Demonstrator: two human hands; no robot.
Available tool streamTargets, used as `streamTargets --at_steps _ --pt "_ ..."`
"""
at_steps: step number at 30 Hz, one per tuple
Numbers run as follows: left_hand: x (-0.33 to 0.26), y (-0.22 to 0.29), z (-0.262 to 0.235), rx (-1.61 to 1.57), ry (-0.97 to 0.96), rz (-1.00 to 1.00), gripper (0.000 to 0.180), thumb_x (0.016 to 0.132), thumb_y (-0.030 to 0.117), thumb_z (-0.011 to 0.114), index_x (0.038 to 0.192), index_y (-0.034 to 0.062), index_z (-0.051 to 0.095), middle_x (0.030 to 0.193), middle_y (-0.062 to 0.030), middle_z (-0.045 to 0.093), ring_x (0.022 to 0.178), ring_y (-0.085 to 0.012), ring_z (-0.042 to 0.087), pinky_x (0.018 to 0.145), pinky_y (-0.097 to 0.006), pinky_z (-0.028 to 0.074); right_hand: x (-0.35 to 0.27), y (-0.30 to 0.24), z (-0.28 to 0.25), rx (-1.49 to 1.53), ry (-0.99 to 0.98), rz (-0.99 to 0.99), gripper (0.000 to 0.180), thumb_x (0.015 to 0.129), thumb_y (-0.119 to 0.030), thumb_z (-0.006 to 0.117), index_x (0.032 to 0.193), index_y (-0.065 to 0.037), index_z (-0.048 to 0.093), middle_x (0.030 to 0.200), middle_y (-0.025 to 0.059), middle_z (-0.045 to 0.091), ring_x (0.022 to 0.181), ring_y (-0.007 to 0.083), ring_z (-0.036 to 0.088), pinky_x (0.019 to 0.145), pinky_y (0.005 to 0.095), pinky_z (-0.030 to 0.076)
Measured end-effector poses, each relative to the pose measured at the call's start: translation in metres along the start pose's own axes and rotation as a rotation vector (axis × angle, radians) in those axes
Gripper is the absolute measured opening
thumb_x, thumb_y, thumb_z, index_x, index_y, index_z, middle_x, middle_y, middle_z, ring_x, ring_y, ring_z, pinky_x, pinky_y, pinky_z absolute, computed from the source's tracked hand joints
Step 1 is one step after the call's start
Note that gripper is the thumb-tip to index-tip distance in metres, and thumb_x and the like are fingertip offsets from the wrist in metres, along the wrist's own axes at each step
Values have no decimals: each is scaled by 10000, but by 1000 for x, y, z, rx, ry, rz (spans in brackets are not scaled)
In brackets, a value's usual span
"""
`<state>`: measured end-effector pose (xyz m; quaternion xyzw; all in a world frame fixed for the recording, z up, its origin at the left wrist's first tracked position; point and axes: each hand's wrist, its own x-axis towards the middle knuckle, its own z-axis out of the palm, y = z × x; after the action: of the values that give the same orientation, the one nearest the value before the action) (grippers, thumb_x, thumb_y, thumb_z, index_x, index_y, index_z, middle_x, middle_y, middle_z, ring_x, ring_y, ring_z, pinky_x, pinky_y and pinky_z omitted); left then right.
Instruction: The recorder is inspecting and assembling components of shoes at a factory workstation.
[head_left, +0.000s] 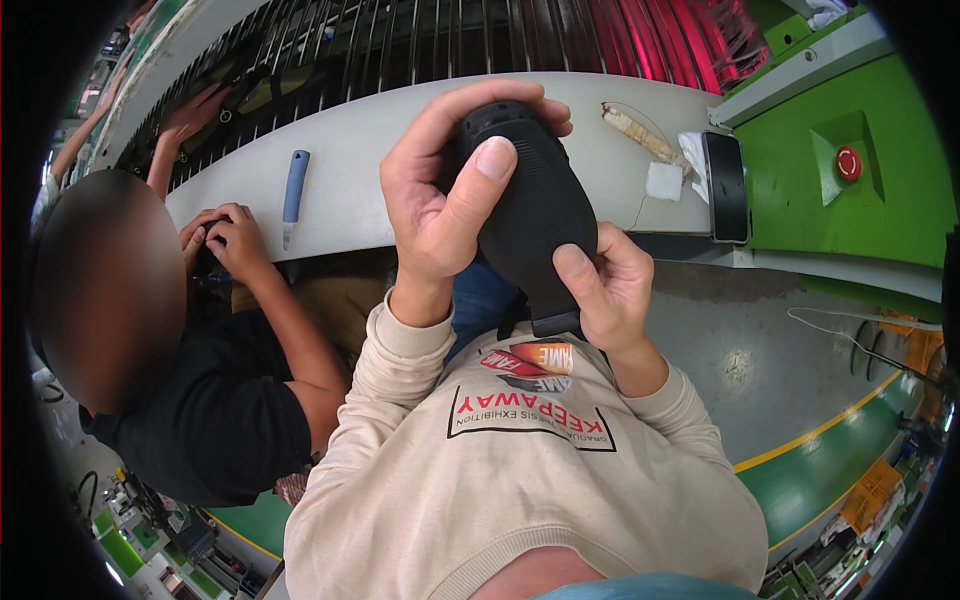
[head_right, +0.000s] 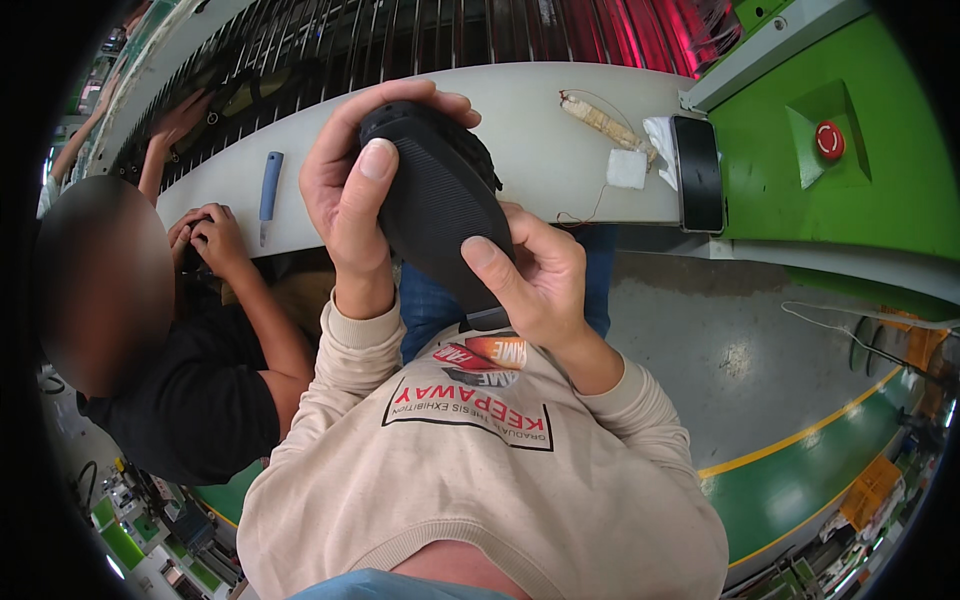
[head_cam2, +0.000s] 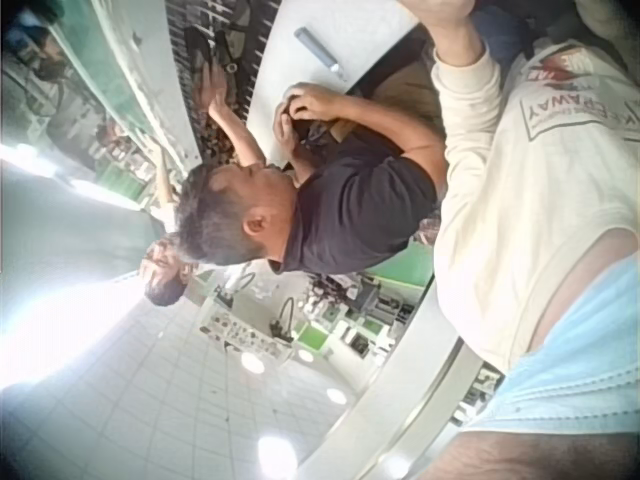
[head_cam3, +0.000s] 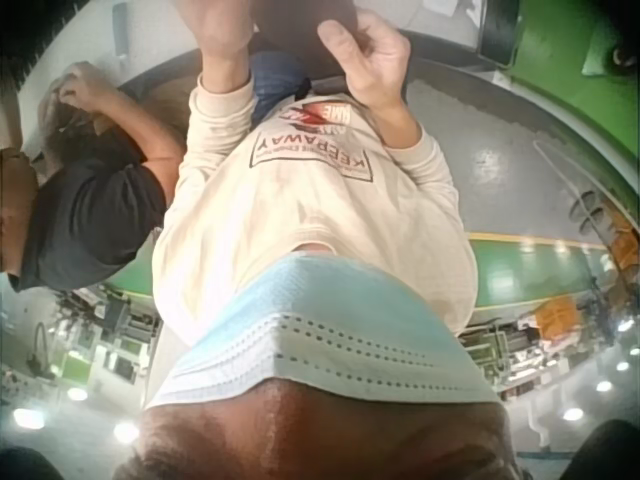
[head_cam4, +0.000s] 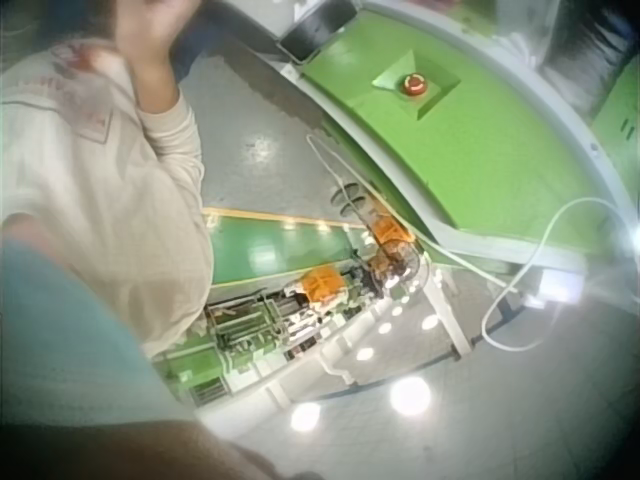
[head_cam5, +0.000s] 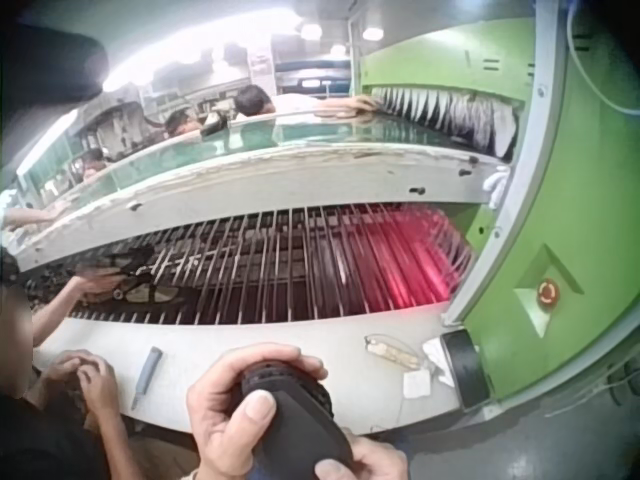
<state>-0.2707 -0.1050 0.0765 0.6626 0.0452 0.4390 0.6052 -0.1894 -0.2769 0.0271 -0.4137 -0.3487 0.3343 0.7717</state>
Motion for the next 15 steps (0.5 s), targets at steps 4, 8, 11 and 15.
streamTargets --at_steps 4,8,11,15 --pt "0 1 2 -8 -2 3 453 1033 204 578 1350 -113 646 1166 -286 763 1065 -352 772 937 -442 643 0 -1 0 -56 4 -15 115 1065 -60 723 1039 48 692 1085 74 747 921 90 620 822 252 513" --pt "-1 5 1 -18 4 6 399 1037 168 601 1320 -106 666 1159 -259 778 1054 -314 772 940 -423 638 0 -2 -2 -66 -13 -10 118 1060 -64 729 1053 50 698 1075 78 750 912 88 623 819 253 516" --pt "-2 5 2 38 -12 6 424 1047 189 569 1329 -118 650 1177 -289 765 1074 -350 770 941 -445 641 4 -9 0 -107 0 11 130 1062 -83 733 1066 44 703 1060 67 759 905 95 650 802 261 531" --pt "-7 9 10 38 20 11 382 1042 159 592 1300 -110 671 1173 -260 781 1072 -314 772 962 -423 626 27 -38 4 -279 71 -6 171 1072 -134 732 1076 36 715 936 63 767 830 93 687 748 266 548"
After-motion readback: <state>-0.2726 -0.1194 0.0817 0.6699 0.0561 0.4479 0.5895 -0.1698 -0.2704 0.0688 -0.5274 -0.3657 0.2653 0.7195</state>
